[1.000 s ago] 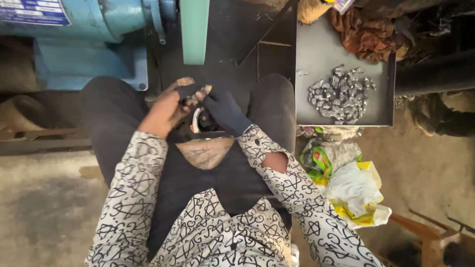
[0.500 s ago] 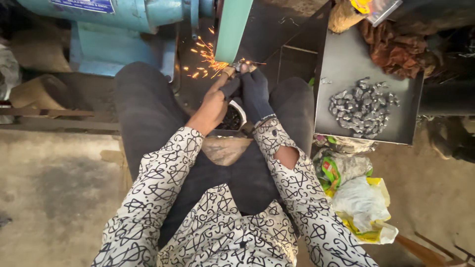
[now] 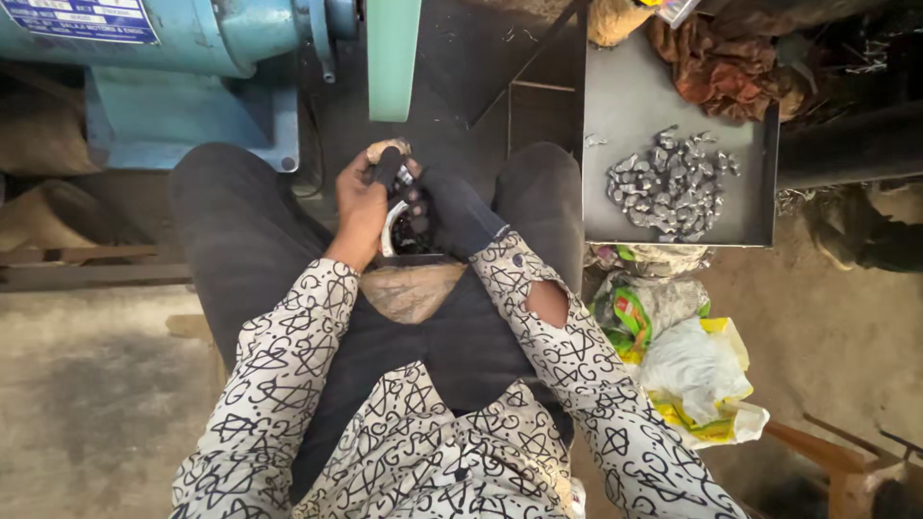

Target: The person sits on the floor at a belt grinder and grinds the tips of small metal workpieces, producing sparks, then places finished pieces onto a metal tray beside them and picks up the next piece to repeat the process.

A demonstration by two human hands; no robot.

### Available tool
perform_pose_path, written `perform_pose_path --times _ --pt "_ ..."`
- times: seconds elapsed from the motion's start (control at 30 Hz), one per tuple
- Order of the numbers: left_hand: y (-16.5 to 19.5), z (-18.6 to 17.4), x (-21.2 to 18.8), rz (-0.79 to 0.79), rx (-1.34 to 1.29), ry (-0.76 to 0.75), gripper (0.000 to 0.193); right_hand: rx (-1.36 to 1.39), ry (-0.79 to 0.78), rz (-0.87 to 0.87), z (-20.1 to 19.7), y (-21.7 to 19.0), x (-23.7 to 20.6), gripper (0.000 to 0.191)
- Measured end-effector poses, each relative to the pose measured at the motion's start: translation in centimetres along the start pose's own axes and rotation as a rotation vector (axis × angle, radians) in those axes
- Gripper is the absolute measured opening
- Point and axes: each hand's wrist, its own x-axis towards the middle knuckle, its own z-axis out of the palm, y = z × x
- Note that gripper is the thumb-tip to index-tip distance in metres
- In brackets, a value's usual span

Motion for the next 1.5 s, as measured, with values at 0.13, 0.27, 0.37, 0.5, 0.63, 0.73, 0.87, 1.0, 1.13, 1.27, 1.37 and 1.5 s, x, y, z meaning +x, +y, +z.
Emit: perform_pose_path --times 0.13,0.27,0.37,0.5,0.63,0.73,0.87,1.0,1.13,1.27,1.37,1.5 --pt "-1.7 -1.3 1.5 0.012 -0.187 0.058 0.018 -0.652 0.019 -0.799 0.7 0.6 -2.0 0.029" --pt "-3.2 -2.6 2.8 0.003 -0.167 0.03 0.025 -0.89 0.109 -0.916 0.2 1.4 -1.5 0.02" --pt "-3.2 -2.4 2.8 -0.097 -0.22 0.002 0.028 -0.688 0.055 -0.948 -0.3 0.2 1.3 0.029" --pt "-2.8 -1.4 2.0 -0.097 -0.341 -0.231 0.04 -0.204 -0.04 -0.607 -1.1 -2.3 4.8 0.022" --pt "-3.0 -0.6 2.2 -0.081 -0.312 -0.239 0.046 -0.144 -0.055 -0.526 -1.6 -2.4 4.5 0.023" --pt "-3.3 -0.5 2.4 -0.038 -0.242 -0.202 0.04 -0.278 0.015 -0.614 -2.1 -1.5 2.5 0.022" --pt "-2.9 -1.2 1.5 0.097 -0.004 -0.146 0.046 -1.251 0.177 -1.07 -2.2 -0.5 0.2 0.019" --pt "-1.5 -1.4 1.2 0.128 0.042 -0.095 0.028 -0.939 -0.046 -0.886 -1.2 -0.3 0.2 0.021" --pt "-0.4 -1.3 2.6 -0.063 0.211 0.078 0.019 -0.487 -0.098 -0.484 0.0 -0.8 1.4 0.021" --pt "-1.1 -1.7 3.4 0.107 0.253 0.037 0.022 -0.423 -0.14 -0.437 -0.1 -1.0 2.2 0.026" --pt "-2.0 -2.5 3.6 0.241 0.372 -0.047 0.016 -1.063 0.046 -0.802 -0.7 -0.9 1.8 0.028" --pt "-2.4 -4.3 3.2 0.334 0.635 -0.213 0.037 -1.429 0.104 -1.038 -2.4 -2.8 -0.7 0.028"
